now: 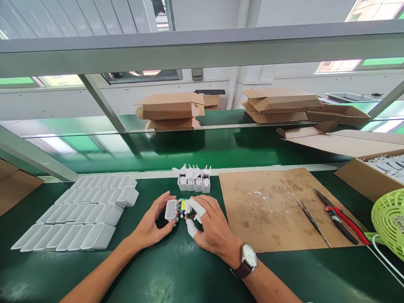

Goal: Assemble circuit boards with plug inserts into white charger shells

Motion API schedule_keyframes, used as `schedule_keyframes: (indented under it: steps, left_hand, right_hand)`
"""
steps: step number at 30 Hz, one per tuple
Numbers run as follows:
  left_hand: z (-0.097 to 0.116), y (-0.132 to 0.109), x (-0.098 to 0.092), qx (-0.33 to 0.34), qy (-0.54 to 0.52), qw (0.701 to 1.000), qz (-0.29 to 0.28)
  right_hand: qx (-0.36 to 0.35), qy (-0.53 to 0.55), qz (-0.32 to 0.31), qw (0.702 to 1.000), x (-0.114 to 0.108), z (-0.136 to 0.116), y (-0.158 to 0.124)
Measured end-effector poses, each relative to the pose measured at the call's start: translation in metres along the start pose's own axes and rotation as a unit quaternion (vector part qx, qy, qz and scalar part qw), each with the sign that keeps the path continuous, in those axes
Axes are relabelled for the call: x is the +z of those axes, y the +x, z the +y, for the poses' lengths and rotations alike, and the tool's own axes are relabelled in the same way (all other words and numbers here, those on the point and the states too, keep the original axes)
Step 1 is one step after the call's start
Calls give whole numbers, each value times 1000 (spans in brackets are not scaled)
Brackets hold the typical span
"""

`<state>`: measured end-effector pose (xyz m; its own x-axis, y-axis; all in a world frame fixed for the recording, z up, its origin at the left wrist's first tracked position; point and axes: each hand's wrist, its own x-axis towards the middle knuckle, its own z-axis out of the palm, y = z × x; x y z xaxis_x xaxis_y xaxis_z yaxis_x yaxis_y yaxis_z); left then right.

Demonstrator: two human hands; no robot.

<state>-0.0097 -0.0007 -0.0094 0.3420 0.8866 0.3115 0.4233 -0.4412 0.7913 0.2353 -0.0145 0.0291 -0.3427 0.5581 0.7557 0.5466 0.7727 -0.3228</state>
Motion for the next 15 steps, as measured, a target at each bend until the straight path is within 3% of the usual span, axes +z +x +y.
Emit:
schedule_keyframes:
  steps: [9,15]
  left_hand:
    - [0,0,2,48,39,997,41]
    - [4,-2,-2,67,68,995,16]
  right_hand:
    - [-24,-40,-29,998,-1,-4,-2]
    - [-45,-71,-70,994,-1,-4,-3]
